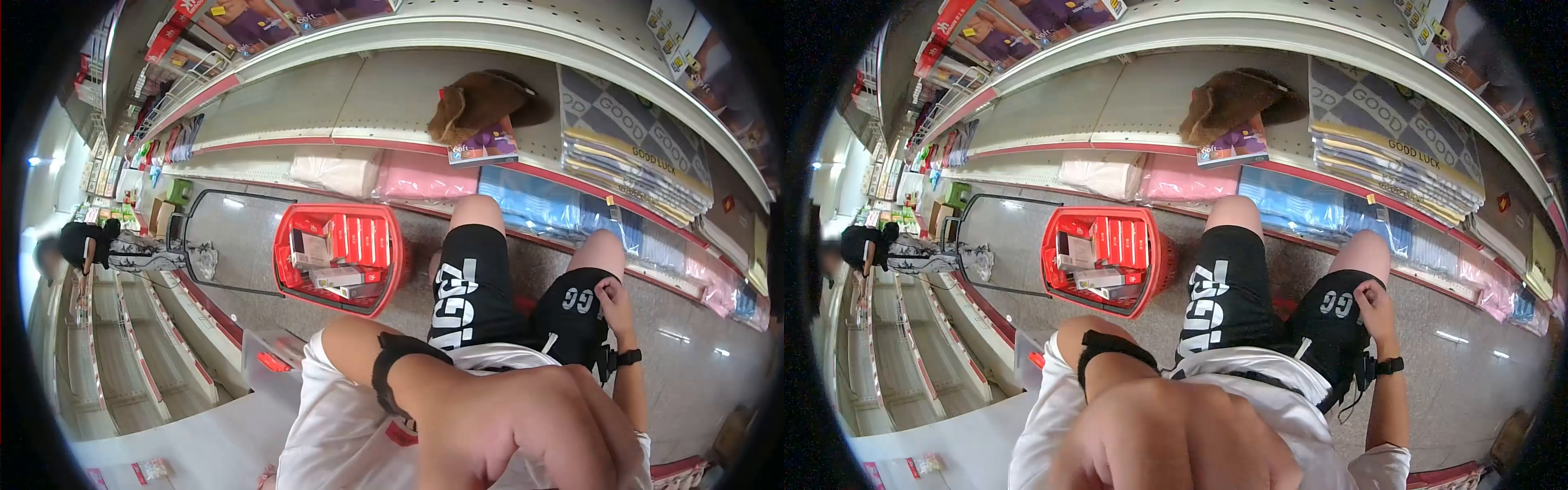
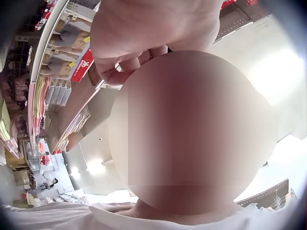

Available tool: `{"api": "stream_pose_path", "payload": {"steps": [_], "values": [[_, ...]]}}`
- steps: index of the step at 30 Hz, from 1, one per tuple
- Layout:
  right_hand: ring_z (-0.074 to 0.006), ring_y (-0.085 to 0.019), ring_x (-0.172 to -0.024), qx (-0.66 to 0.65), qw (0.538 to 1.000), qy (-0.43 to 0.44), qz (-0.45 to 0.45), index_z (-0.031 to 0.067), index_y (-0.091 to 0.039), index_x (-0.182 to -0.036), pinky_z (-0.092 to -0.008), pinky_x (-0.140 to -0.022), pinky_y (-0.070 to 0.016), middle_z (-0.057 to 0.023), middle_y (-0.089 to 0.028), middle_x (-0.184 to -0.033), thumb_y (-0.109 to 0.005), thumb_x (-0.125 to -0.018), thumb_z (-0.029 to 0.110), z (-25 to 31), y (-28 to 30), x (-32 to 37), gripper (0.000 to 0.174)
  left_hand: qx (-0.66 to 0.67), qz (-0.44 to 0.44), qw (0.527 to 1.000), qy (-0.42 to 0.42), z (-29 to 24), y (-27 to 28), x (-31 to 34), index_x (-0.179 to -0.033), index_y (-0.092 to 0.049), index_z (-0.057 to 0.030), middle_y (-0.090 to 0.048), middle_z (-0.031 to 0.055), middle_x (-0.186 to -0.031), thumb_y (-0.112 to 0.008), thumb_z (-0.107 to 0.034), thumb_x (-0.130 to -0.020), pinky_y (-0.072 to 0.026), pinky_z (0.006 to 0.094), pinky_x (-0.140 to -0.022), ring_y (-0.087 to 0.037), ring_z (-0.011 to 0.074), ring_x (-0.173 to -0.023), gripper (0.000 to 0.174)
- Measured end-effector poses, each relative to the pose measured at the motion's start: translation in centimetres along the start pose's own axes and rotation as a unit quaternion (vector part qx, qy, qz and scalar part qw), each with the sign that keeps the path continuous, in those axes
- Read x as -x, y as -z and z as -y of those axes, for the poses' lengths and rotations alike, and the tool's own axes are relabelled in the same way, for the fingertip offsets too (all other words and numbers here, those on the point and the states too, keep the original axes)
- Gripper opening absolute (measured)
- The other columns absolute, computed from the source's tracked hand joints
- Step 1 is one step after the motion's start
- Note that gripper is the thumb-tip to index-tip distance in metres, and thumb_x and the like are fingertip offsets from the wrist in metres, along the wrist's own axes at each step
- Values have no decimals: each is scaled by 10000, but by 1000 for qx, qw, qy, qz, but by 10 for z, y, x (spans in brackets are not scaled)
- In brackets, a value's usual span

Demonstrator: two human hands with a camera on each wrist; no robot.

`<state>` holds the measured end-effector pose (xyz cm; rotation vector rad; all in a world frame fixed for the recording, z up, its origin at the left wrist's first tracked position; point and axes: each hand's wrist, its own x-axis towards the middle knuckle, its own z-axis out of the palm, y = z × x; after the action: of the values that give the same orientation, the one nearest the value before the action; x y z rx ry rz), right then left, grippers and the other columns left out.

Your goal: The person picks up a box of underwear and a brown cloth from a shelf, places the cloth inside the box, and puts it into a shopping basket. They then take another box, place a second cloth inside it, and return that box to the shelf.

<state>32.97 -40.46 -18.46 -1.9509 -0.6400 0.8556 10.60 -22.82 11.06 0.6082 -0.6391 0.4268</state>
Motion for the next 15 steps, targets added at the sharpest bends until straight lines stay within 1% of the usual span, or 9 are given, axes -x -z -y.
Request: {"api": "stream_pose_path", "payload": {"steps": [1, 3, 5, 7, 9, 12, 13, 15], "values": [[-13, -383, -538, 7, 1000, -5, 0, 42, -540, -791, -197, -486, -283, 60, -445, -609, -555, -856, 72, 2, 0, -1, 73, -1, 1, 1000, 1, 5, -1, -1, -542, -323, -141, -357, 16, -513, -533, -395, -804, -210, 360, -428, -363, 239, -404, 421], [-12, -382, -537, 9, 1000, -8, 2, 41, -540, -790, -198, -483, -283, 61, -445, -610, -554, -855, 69, 0, -3, -4, 73, 34, -1, 998, -44, 13, -2, -2, -545, -336, -149, -361, 4, -514, -548, -390, -790, -205, 355, -415, -362, 223, -402, 404], [-9, -376, -527, -21, 999, 21, -15, 40, -538, -792, -198, -478, -278, 63, -443, -609, -552, -852, 61, -8, -8, -6, 65, 44, -4, 998, -38, 14, -3, -2, -547, -341, -151, -357, 1, -514, -552, -391, -789, -208, 356, -415, -361, 220, -402, 401], [-8, -377, -524, -26, 999, 13, -14, 40, -538, -795, -196, -476, -276, 64, -442, -608, -550, -853, 57, -11, -9, -7, 62, 57, -6, 998, -33, 16, -2, -3, -549, -346, -153, -353, -2, -513, -556, -392, -788, -210, 356, -416, -361, 216, -403, 398], [-7, -377, -520, -29, 999, 3, -14, 40, -537, -797, -194, -474, -275, 65, -440, -608, -548, -853, 53, -10, -7, -7, 59, 53, -3, 997, -47, 20, -2, -3, -549, -340, -151, -342, -1, -508, -554, -411, -792, -215, 362, -417, -360, 218, -404, 416], [-5, -376, -521, -3, 1000, -1, -17, 39, -536, -799, -193, -470, -269, 67, -438, -607, -544, -857, 46, -10, -9, -7, 58, 70, -6, 996, -59, 23, -1, -2, -549, -326, -150, -335, 0, -506, -545, -434, -799, -221, 366, -413, -362, 229, -409, 437], [-5, -373, -522, -22, 1000, 7, -20, 39, -536, -798, -194, -469, -268, 67, -437, -606, -545, -857, 46, -11, -10, -7, 60, 70, -8, 996, -59, 22, -1, -1, -549, -326, -150, -335, 0, -506, -545, -434, -799, -221, 366, -413, -362, 229, -409, 437], [-6, -370, -522, -42, 999, 16, -21, 38, -535, -797, -194, -469, -266, 68, -436, -605, -545, -858, 46, -14, -11, -9, 62, 52, -2, 998, -22, 19, 0, 2, -540, -307, -151, -327, 0, -496, -545, -439, -800, -217, 367, -400, -354, 237, -397, 455]]}}
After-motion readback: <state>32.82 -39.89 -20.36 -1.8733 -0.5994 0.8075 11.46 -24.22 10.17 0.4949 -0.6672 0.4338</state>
